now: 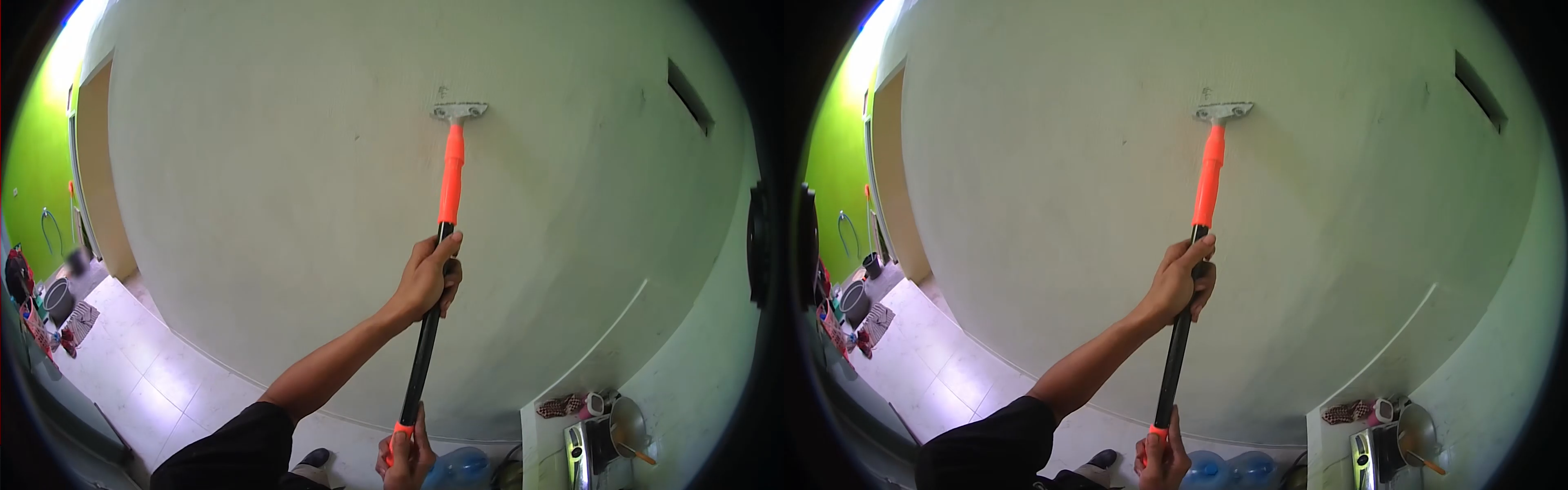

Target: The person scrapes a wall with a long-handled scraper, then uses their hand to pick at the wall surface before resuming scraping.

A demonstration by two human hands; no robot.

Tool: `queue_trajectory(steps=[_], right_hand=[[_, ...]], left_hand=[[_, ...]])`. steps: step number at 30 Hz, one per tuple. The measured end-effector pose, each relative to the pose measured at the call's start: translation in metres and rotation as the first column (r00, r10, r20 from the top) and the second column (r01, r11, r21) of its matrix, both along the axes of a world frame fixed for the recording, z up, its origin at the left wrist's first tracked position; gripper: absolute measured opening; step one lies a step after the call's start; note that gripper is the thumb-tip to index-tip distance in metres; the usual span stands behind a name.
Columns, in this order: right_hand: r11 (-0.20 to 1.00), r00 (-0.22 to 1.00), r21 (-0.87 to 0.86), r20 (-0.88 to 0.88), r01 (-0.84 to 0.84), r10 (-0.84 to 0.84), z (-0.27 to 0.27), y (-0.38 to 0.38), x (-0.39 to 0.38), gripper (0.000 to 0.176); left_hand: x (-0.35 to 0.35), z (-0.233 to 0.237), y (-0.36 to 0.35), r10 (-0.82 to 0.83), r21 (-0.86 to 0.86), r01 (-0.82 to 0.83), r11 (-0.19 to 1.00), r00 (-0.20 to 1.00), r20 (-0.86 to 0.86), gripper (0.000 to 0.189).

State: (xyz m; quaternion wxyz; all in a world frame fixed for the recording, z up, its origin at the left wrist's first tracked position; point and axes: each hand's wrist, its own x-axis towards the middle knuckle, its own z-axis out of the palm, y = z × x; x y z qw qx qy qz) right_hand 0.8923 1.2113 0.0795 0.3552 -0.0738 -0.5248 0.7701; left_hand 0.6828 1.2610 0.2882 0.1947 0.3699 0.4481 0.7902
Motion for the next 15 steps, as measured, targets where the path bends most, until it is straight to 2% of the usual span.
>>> queue_trajectory(steps=[1,3,6,7,10,12,14,15], right_hand=[[0.998,1.0,0.062,-0.019,0.004,-0.003,-0.006,0.004,-0.013,0.04],[0.991,0.998,0.135,-0.053,0.024,-0.017,-0.001,-0.001,-0.015,0.027],[0.997,0.996,-0.027,0.051,0.069,-0.068,0.023,-0.022,-0.001,0.032],[0.997,0.988,-0.044,0.141,-0.06,0.066,0.031,-0.015,0.016,0.062],[0.998,0.978,0.066,0.207,0.006,-0.02,0.052,-0.013,0.015,0.061],[0.997,0.986,0.079,0.162,0.024,-0.037,0.049,-0.007,0.001,0.06],[0.992,0.994,0.122,0.104,0.021,-0.034,0.048,-0.005,-0.008,0.058],[0.993,0.987,0.114,0.155,0.015,-0.032,0.051,-0.012,0.0,0.058]], left_hand=[[-0.004,0.007,0.001,0.034,0.046,-0.031,0.998,0.998,-0.056,0.041],[-0.006,0.018,-0.004,0.009,0.037,-0.007,0.999,0.999,-0.031,0.041],[0.0,0.014,-0.011,0.007,0.008,-0.007,1.0,1.0,-0.004,0.039],[0.003,0.006,-0.01,0.003,0.015,-0.003,1.0,1.0,0.012,0.039],[-0.001,0.015,-0.007,-0.017,0.031,0.018,0.999,1.0,-0.007,0.038],[-0.007,0.035,-0.003,0.004,0.039,-0.003,0.999,1.0,-0.029,0.038],[-0.007,0.03,-0.005,0.025,0.026,-0.024,0.999,0.999,-0.04,0.039],[-0.004,0.023,-0.01,0.021,0.006,-0.021,1.0,0.999,-0.038,0.039]])
